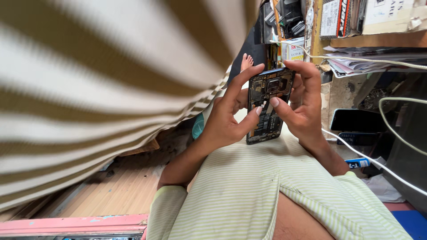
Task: The person repairs a smartphone at a workbench. They use a screwdriver to unscrew and pry open the phone's back cover, work on the internal components, lift the midframe with a pry tool, and then hold and press the disassembled phone while checking its parts.
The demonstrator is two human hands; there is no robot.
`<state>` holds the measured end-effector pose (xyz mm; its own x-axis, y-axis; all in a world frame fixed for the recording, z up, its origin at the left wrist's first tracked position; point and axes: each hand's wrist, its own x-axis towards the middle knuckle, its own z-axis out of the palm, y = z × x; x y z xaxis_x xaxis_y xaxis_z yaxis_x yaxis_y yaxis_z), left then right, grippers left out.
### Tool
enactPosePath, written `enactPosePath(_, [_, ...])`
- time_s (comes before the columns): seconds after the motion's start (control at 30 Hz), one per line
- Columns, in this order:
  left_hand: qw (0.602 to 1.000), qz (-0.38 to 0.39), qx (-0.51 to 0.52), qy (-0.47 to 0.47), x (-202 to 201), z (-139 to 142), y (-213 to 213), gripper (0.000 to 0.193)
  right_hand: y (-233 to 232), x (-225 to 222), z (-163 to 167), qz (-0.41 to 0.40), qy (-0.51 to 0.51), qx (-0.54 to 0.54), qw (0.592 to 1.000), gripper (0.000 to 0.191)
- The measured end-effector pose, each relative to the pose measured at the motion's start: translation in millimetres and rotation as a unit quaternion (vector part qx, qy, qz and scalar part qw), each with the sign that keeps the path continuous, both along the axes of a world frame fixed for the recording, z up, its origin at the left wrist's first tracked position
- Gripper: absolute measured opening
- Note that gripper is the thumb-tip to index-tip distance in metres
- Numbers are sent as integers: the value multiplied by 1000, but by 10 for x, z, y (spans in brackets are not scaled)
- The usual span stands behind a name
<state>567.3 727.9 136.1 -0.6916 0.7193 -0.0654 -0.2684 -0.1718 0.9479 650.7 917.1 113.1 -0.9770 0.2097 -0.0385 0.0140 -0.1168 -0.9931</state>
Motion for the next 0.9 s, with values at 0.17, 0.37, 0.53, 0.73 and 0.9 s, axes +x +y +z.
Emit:
enactPosePath(0.17, [997,1,-80,-17,-27,65,6,72,-9,-10,-11,0,0,0,1000,61])
enactPosePath(0.37, [999,5,-36,22,-39,46,-9,70,-10,-27,-40,4,-3,8,1000,66])
enactPosePath(0.53, [999,7,-27,27,-62,48,-33,72,-31,-55,-57,1,-10,-3,1000,67])
enactPosePath(0.73, [999,-2,-33,41,-94,64,-65,79,-51,-63,-76,1,-18,-7,1000,66])
enactPosePath(0.9, [998,-1,-49,27,-68,33,-60,73,-52,-52,-70,2,-18,-24,1000,61])
